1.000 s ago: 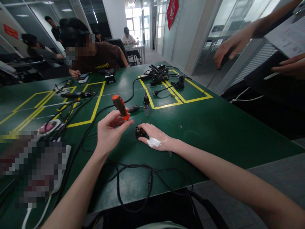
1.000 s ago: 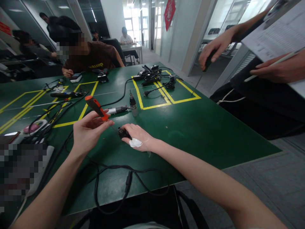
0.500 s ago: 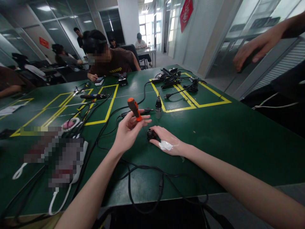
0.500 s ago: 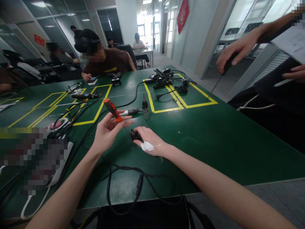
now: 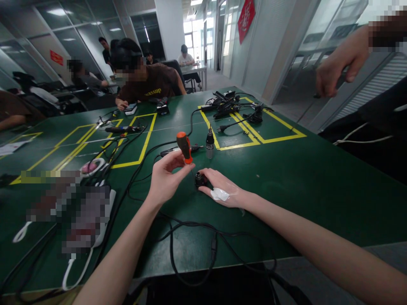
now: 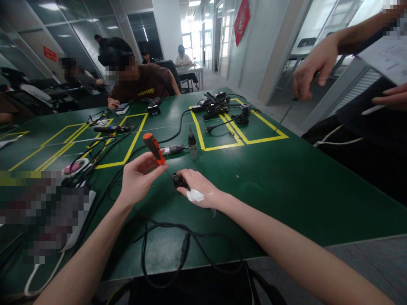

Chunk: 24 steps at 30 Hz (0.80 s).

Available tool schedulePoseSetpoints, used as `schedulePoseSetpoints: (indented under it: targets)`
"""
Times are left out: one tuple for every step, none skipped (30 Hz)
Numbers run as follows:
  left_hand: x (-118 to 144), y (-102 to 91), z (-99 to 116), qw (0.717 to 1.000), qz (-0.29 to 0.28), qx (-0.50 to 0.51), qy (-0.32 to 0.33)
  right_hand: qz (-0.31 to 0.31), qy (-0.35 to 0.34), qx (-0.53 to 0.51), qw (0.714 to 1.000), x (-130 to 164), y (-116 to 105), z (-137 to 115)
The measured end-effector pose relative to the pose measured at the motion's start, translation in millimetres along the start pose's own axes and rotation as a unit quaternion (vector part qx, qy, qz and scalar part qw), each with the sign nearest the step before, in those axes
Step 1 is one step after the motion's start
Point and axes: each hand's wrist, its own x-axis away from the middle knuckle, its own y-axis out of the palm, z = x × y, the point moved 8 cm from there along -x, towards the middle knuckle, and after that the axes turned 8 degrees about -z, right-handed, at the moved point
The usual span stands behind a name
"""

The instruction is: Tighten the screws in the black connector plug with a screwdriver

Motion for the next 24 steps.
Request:
schedulePoseSetpoints:
  targets:
    - [0.3,-1.0,-1.0,1.0,0.006,0.002,-0.007,0.0,0.001,-0.001,1.0,0.1,-0.1,-0.1]
    - [0.6,-2.4,-1.5,1.0,0.014,0.003,-0.01,0.0,0.001,-0.002,1.0,0.1,-0.3,-0.3]
    - [0.8,-3.8,-1.5,1.0,0.022,0.004,-0.011,-0.001,0.003,-0.002,1.0,0.2,-0.4,-0.5]
    - [0.8,-4.7,-1.3,1.0,0.027,0.004,-0.01,-0.002,0.004,-0.001,1.0,0.1,-0.6,-0.8]
    - [0.8,-5.1,-0.9,1.0,0.03,0.004,-0.01,-0.003,0.005,0.0,1.0,0.1,-0.9,-1.1]
    - [0.8,-4.8,-0.5,1.0,0.029,0.004,-0.011,-0.003,0.005,0.002,1.0,0.0,-1.2,-1.6]
    - [0.8,-4.0,-0.4,1.0,0.026,0.006,-0.014,-0.003,0.005,0.003,1.0,0.0,-1.4,-2.0]
    - [0.8,-2.7,-0.3,1.0,0.021,0.011,-0.016,-0.002,0.004,0.003,1.0,-0.1,-1.6,-2.3]
    - [0.9,-1.4,-0.1,1.0,0.016,0.016,-0.019,-0.002,0.002,0.002,1.0,-0.1,-1.6,-2.5]
    - [1.1,-0.4,0.3,1.0,0.013,0.021,-0.019,-0.001,0.0,0.002,1.0,-0.2,-1.4,-2.6]
    - [1.4,0.5,0.8,0.999,0.01,0.024,-0.018,0.001,-0.003,0.001,1.0,-0.1,-1.3,-2.6]
    - [1.6,1.2,1.5,1.0,0.008,0.025,-0.016,0.004,-0.006,0.001,1.0,-0.1,-1.2,-2.5]
    - [1.9,1.7,2.2,1.0,0.007,0.023,-0.013,0.007,-0.007,0.001,1.0,-0.1,-1.1,-2.2]
    - [2.1,1.8,2.7,1.0,0.006,0.02,-0.011,0.008,-0.008,0.001,1.0,-0.1,-0.9,-1.8]
    - [2.4,1.9,2.9,1.0,0.005,0.016,-0.009,0.01,-0.009,0.001,1.0,-0.1,-0.8,-1.4]
    - [2.6,1.9,2.9,1.0,0.005,0.013,-0.009,0.01,-0.009,0.0,1.0,-0.2,-0.6,-1.1]
    - [2.8,1.9,2.5,1.0,0.004,0.011,-0.01,0.009,-0.009,-0.002,1.0,-0.2,-0.5,-1.0]
    - [2.9,1.5,2.1,1.0,0.005,0.009,-0.01,0.007,-0.009,-0.005,1.0,-0.3,-0.4,-0.8]
    - [3.0,0.9,1.5,1.0,0.006,0.007,-0.011,0.007,-0.008,-0.007,1.0,-0.4,-0.6,-0.7]
    - [3.1,0.2,0.9,1.0,0.009,0.006,-0.012,0.006,-0.006,-0.009,1.0,-0.4,-0.7,-0.7]
    - [3.0,-0.7,0.5,1.0,0.013,0.005,-0.012,0.006,-0.004,-0.01,1.0,-0.4,-0.9,-0.6]
    - [2.8,-1.8,0.5,1.0,0.017,0.003,-0.009,0.005,-0.003,-0.01,1.0,-0.4,-0.9,-0.5]
    - [2.5,-2.9,1.2,1.0,0.021,0.0,-0.005,0.006,-0.002,-0.01,1.0,-0.4,-1.0,-0.6]
    - [2.1,-3.7,2.5,1.0,0.024,-0.003,0.003,0.006,-0.001,-0.009,1.0,-0.3,-1.1,-0.7]
